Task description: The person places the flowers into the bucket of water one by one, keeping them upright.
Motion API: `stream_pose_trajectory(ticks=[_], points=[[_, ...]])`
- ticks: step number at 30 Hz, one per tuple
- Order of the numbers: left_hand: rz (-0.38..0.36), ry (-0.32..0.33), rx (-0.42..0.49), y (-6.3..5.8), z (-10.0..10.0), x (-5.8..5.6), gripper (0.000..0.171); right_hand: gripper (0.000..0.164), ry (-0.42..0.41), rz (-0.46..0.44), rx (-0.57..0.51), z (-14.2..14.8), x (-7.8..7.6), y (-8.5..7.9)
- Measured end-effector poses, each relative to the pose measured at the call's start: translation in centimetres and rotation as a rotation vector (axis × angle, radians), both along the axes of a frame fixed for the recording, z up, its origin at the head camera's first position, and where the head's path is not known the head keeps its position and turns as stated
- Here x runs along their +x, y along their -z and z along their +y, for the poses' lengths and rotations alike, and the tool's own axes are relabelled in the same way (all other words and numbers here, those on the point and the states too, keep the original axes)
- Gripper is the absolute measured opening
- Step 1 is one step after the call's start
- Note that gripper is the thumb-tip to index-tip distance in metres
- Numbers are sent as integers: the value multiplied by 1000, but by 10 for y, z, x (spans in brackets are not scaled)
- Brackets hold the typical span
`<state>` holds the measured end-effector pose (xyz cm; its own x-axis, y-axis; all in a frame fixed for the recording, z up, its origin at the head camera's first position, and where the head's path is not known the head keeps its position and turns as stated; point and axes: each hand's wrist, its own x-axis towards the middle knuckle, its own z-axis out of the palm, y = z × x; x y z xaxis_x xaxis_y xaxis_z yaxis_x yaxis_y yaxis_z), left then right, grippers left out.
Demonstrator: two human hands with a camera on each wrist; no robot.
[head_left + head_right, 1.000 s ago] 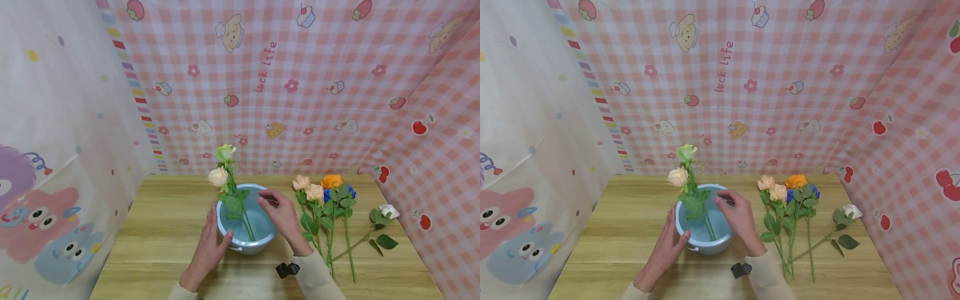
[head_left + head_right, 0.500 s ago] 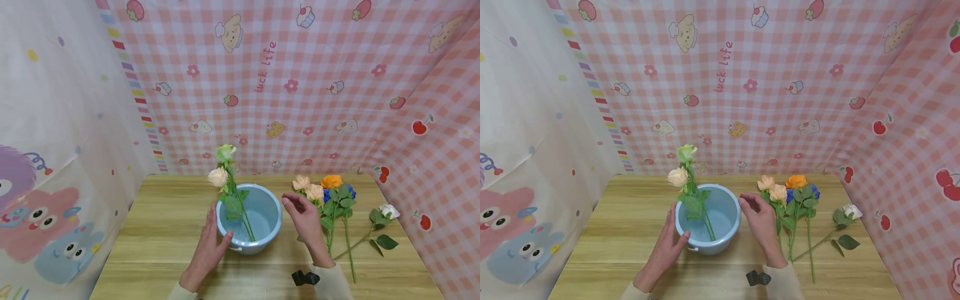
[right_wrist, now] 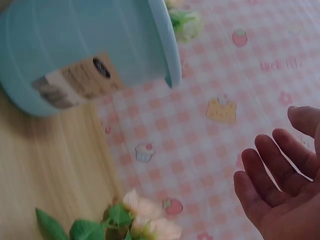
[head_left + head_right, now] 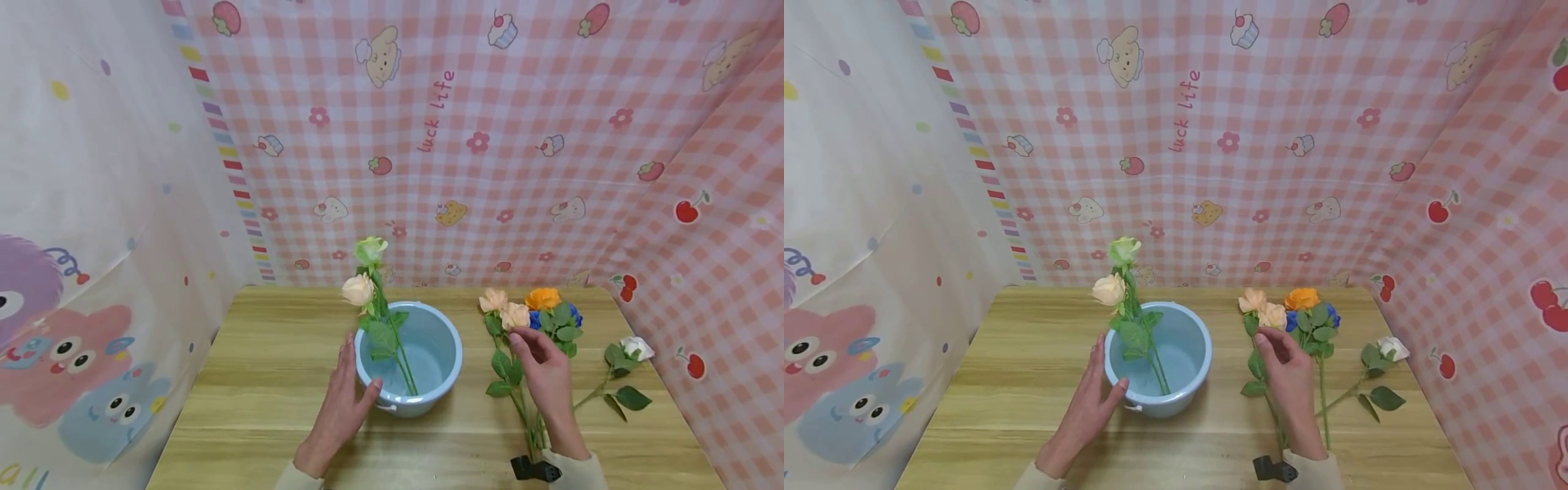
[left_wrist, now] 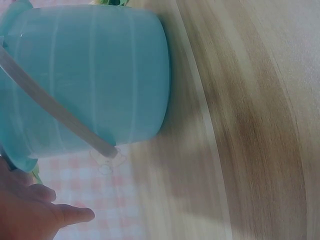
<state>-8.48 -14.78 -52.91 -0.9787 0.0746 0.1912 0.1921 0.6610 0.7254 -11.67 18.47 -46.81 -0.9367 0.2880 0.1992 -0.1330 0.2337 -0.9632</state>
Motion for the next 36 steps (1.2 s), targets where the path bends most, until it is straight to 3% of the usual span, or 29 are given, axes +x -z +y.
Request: stream_pose_trajectory(ticks=[7, 18, 25, 31, 36], points=[[-15, -4, 3, -1, 1, 0, 90, 31, 34, -70, 45, 21, 4, 14], [-7, -5, 4, 2, 0, 0, 90, 42, 15, -192, 181, 45, 7, 41], [2, -6, 9, 2, 0, 0, 89, 46, -24, -292, 202, 55, 8, 56], [-3, 0, 14, 1, 0, 0, 90, 51, -106, -414, 206, 66, 7, 72], [-7, -6, 15, 2, 0, -1, 89, 50, -128, -459, 235, 70, 5, 83]])
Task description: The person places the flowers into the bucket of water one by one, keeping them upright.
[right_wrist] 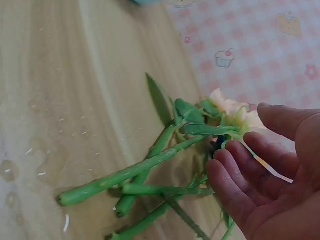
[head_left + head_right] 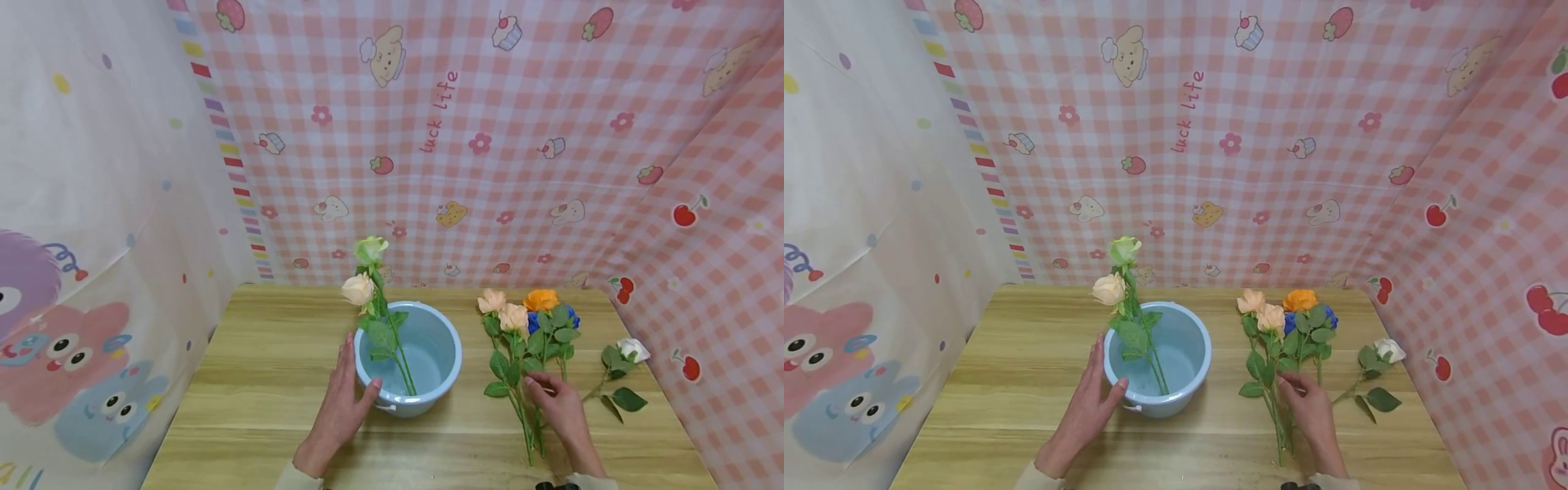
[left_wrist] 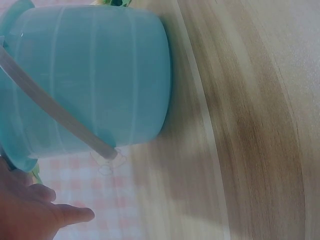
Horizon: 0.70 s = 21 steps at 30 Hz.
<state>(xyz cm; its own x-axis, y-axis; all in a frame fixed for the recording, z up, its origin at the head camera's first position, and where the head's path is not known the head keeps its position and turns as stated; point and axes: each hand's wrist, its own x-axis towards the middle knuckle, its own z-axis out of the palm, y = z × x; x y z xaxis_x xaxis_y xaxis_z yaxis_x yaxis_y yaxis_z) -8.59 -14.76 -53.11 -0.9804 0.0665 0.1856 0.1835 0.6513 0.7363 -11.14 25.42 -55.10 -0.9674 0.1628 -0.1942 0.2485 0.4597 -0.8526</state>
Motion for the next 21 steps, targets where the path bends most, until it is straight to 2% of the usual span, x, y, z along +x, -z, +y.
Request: stream_pose_trajectory(ticks=[11, 21], points=[[-12, -4, -11, -1, 0, 0, 89, 43, -11, 12, 74, 0, 1, 12], [-12, -4, -12, -1, 0, 0, 89, 45, -38, -37, 88, 2, -7, 18]])
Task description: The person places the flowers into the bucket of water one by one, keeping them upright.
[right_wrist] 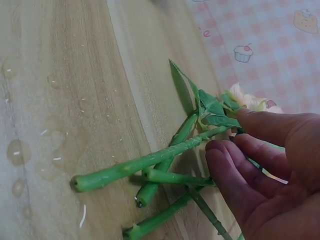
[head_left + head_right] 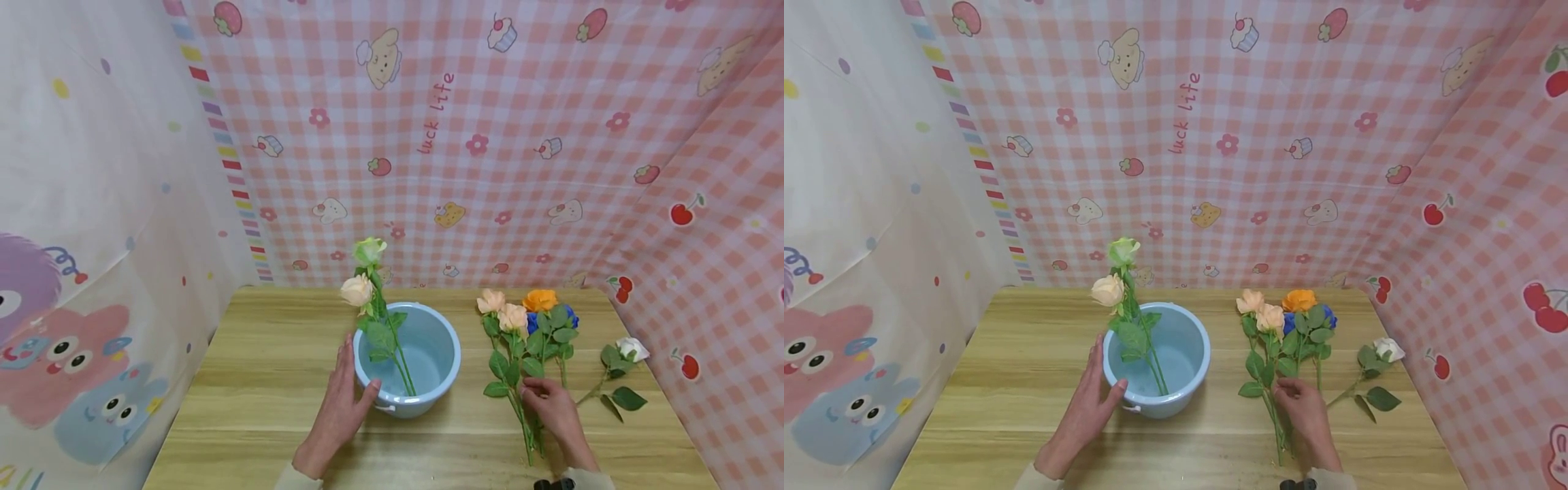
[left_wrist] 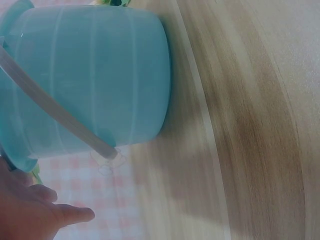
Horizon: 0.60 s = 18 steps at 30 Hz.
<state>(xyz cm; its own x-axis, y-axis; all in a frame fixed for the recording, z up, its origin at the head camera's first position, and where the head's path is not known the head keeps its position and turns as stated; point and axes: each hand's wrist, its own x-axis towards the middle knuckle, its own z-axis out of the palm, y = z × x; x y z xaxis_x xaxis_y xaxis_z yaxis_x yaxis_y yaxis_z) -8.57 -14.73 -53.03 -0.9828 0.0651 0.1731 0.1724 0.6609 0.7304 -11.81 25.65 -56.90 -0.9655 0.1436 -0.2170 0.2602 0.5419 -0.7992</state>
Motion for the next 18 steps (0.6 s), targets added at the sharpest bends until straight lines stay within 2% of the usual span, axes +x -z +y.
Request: stream_pose_trajectory(ticks=[9, 18], points=[[-17, -3, -3, 0, 0, -1, 90, 43, -39, -16, 5, 0, -5, 3], [0, -3, -5, 1, 0, 0, 90, 39, -60, -40, -55, -5, -7, 0]])
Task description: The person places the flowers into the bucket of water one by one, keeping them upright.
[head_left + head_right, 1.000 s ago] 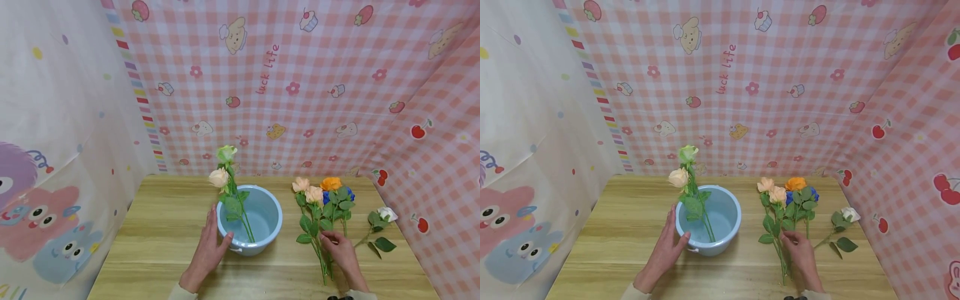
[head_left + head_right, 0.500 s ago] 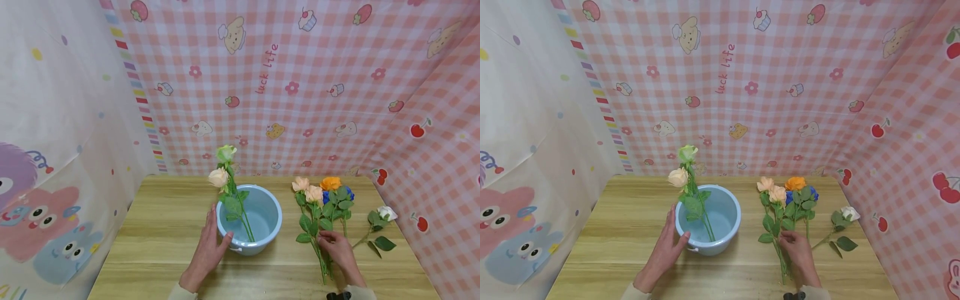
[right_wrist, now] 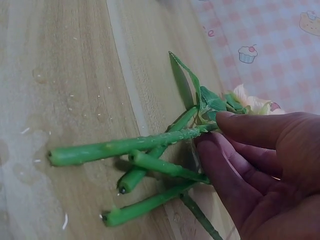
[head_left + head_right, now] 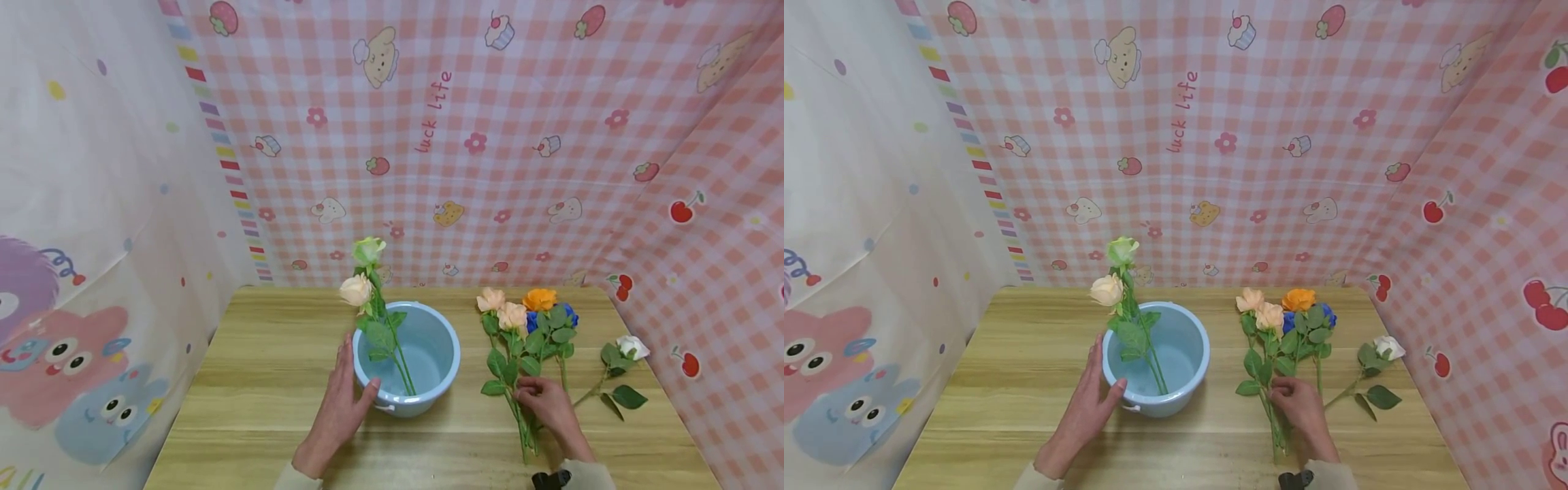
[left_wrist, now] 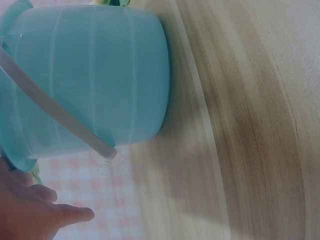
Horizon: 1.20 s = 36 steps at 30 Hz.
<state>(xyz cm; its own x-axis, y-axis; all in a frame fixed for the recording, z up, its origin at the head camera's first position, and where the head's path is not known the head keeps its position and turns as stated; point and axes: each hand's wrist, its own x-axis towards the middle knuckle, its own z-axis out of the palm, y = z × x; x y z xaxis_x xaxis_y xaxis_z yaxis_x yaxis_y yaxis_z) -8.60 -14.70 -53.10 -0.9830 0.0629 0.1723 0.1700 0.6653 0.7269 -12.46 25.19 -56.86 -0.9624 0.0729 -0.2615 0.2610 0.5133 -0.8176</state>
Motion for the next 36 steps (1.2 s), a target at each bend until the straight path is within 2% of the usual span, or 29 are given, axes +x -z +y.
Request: stream_pose_trajectory(ticks=[11, 15, 27, 36], points=[[9, 0, 9, 0, 0, 1, 90, 28, 0, 26, 107, -5, -5, 2], [7, -3, 2, 1, -1, 0, 90, 30, 4, 42, 78, -6, -5, -1], [48, 7, 26, -2, 1, 0, 89, 39, 61, 25, -102, -3, 1, -21], [55, 3, 19, 1, 1, 1, 89, 44, 84, 56, -139, -2, 6, -38]])
